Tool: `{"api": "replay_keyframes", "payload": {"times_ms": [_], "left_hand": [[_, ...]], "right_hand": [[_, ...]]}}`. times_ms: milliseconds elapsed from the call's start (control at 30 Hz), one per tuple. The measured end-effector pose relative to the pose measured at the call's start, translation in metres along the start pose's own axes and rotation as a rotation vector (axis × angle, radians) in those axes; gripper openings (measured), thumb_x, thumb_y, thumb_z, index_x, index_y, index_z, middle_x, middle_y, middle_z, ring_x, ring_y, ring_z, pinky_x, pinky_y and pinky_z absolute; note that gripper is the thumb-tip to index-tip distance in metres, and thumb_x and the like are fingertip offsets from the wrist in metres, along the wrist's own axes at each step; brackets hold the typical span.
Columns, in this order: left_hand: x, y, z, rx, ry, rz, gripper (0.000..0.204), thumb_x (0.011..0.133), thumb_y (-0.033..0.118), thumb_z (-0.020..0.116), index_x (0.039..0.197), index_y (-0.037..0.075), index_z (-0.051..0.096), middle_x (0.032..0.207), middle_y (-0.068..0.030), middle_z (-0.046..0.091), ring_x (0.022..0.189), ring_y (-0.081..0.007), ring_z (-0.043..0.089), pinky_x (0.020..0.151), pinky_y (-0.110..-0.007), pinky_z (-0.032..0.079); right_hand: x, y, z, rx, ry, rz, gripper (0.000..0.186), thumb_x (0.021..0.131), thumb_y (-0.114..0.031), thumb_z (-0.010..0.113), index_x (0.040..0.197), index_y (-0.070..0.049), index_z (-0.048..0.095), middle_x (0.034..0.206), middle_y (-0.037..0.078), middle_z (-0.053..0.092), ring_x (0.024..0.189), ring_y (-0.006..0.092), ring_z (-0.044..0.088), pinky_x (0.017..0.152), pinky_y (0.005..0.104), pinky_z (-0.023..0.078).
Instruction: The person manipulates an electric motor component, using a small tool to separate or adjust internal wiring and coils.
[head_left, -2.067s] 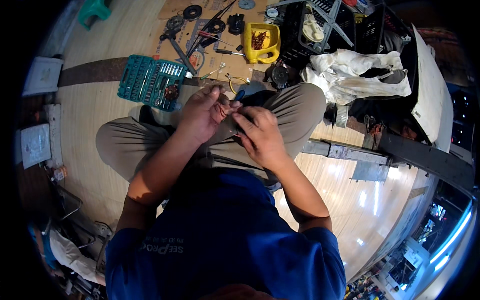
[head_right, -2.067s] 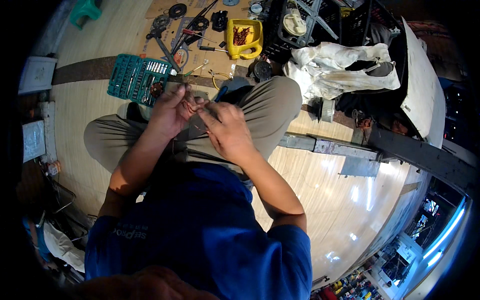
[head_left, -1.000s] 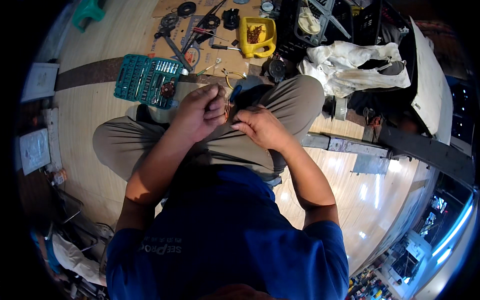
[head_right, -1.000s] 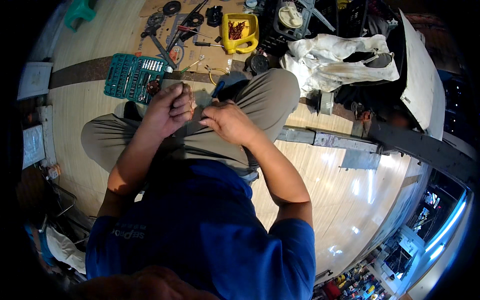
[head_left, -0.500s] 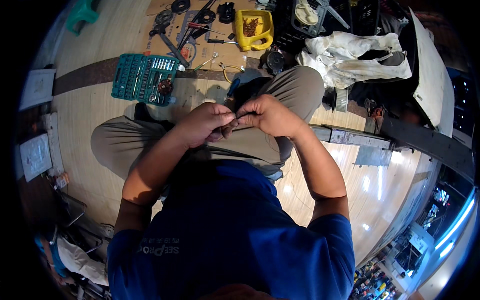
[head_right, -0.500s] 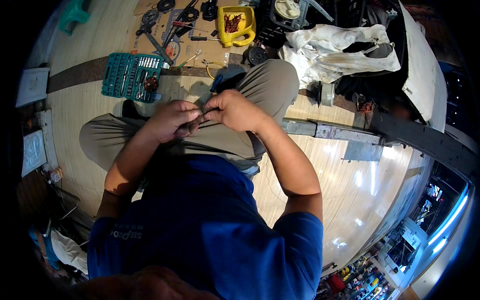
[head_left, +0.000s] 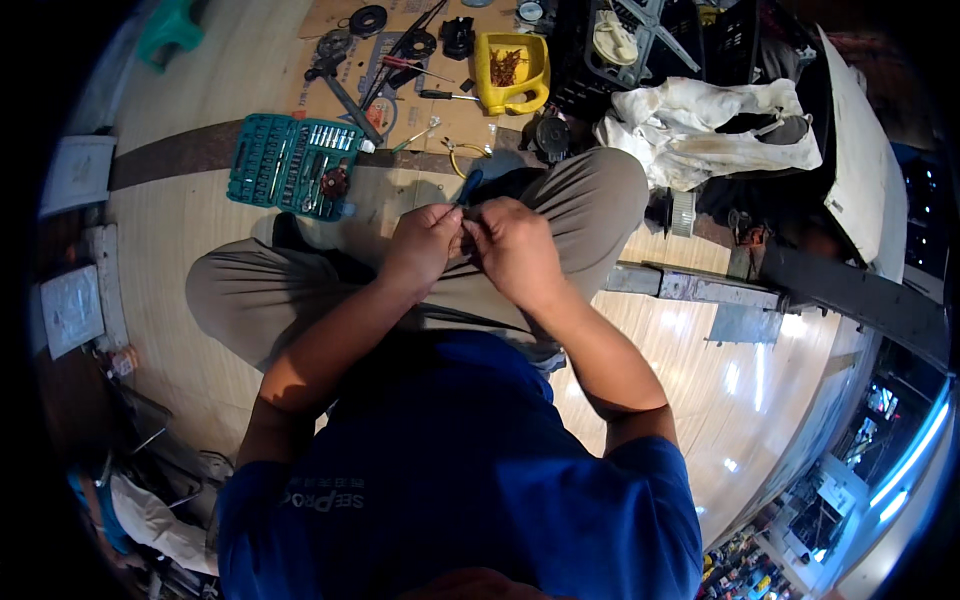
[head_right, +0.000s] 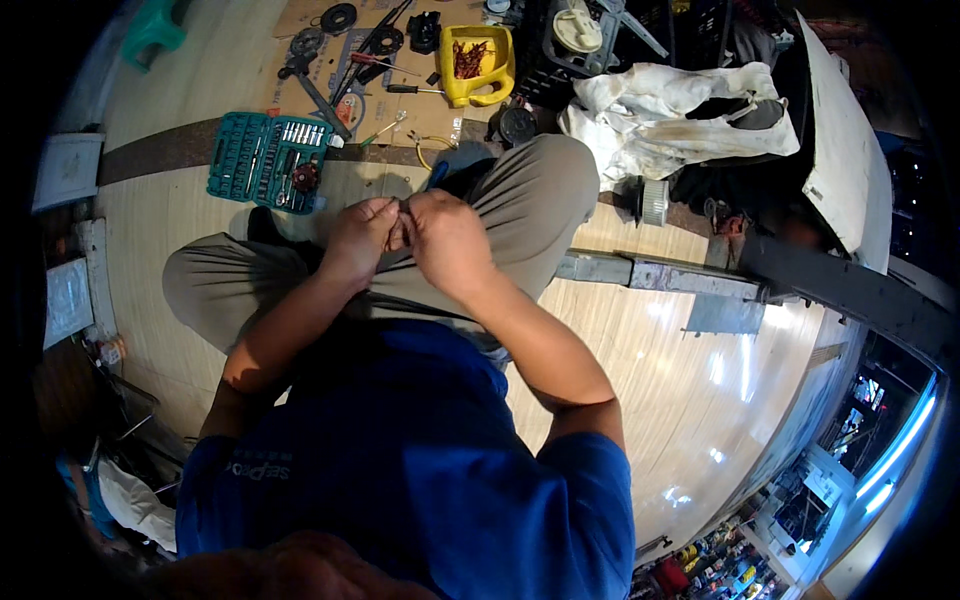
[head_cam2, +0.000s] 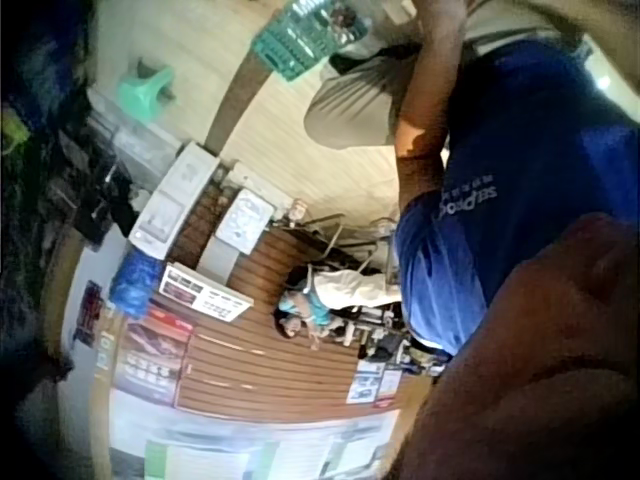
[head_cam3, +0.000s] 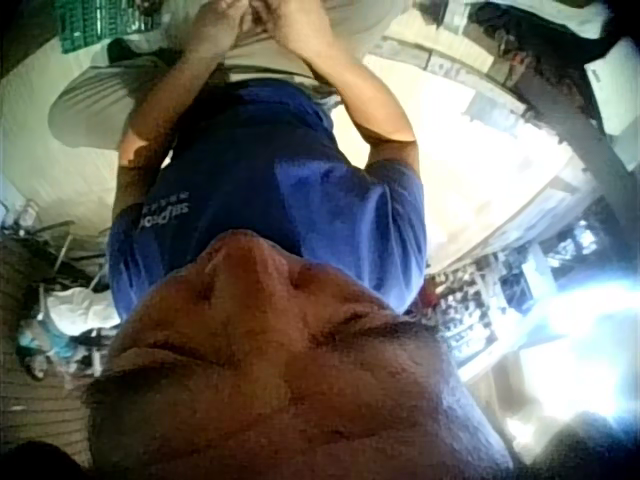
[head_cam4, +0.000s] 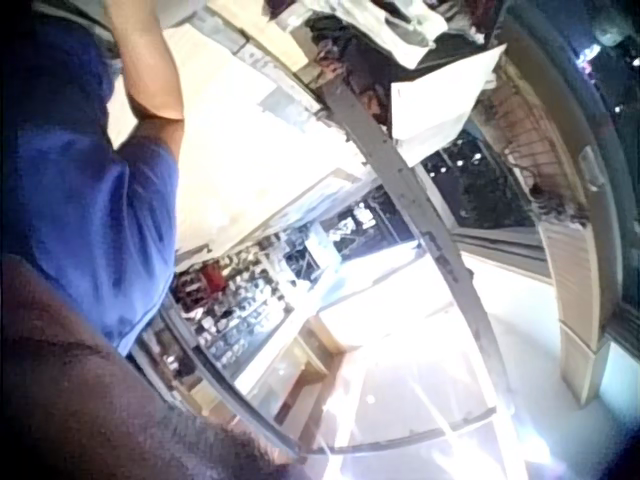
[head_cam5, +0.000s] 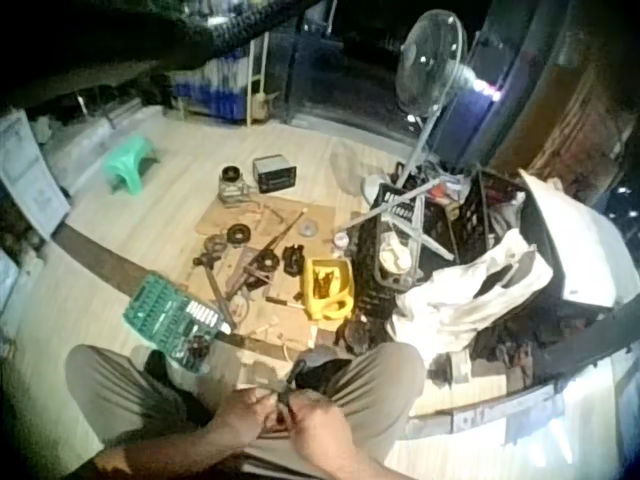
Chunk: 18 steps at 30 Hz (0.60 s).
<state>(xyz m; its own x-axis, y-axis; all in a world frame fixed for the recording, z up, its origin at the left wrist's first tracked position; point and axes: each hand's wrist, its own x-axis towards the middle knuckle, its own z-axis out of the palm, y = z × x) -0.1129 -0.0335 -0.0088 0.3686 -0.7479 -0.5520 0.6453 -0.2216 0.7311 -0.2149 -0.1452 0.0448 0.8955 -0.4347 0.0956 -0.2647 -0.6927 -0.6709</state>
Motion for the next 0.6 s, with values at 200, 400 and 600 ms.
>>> {"api": "replay_keyframes", "payload": {"times_ms": [200,400,600], "left_hand": [[0.000,0.005,0.016,-0.536,-0.052,0.095,0.020,0.098,0.014,0.043,0.101,-0.002,0.055,0.095,-0.0105,0.062,0.087,-0.0183,0.061,0.082,-0.030,0.049],[-0.001,0.016,0.014,-0.648,-0.148,0.014,0.019,0.097,0.013,0.042,0.104,-0.002,0.052,0.105,-0.0163,0.061,0.100,-0.0259,0.060,0.094,-0.037,0.046],[0.010,0.028,-0.002,-0.695,-0.360,0.300,0.015,0.097,0.014,0.043,0.099,0.004,0.054,0.097,-0.0142,0.063,0.097,-0.0282,0.062,0.093,-0.043,0.047]], "right_hand": [[-0.012,0.000,0.027,-0.172,0.198,-0.246,0.030,0.070,-0.005,0.060,0.098,0.001,0.060,0.100,0.015,0.059,0.088,0.0304,0.057,0.078,0.0352,0.050],[-0.012,-0.005,0.023,-0.197,0.244,-0.335,0.028,0.073,-0.006,0.059,0.100,0.004,0.059,0.107,0.016,0.057,0.087,0.0302,0.057,0.077,0.0351,0.050],[-0.016,-0.014,0.025,-0.150,0.271,-0.380,0.025,0.076,-0.004,0.059,0.099,0.003,0.060,0.104,0.016,0.058,0.083,0.0306,0.058,0.072,0.0352,0.050]]}}
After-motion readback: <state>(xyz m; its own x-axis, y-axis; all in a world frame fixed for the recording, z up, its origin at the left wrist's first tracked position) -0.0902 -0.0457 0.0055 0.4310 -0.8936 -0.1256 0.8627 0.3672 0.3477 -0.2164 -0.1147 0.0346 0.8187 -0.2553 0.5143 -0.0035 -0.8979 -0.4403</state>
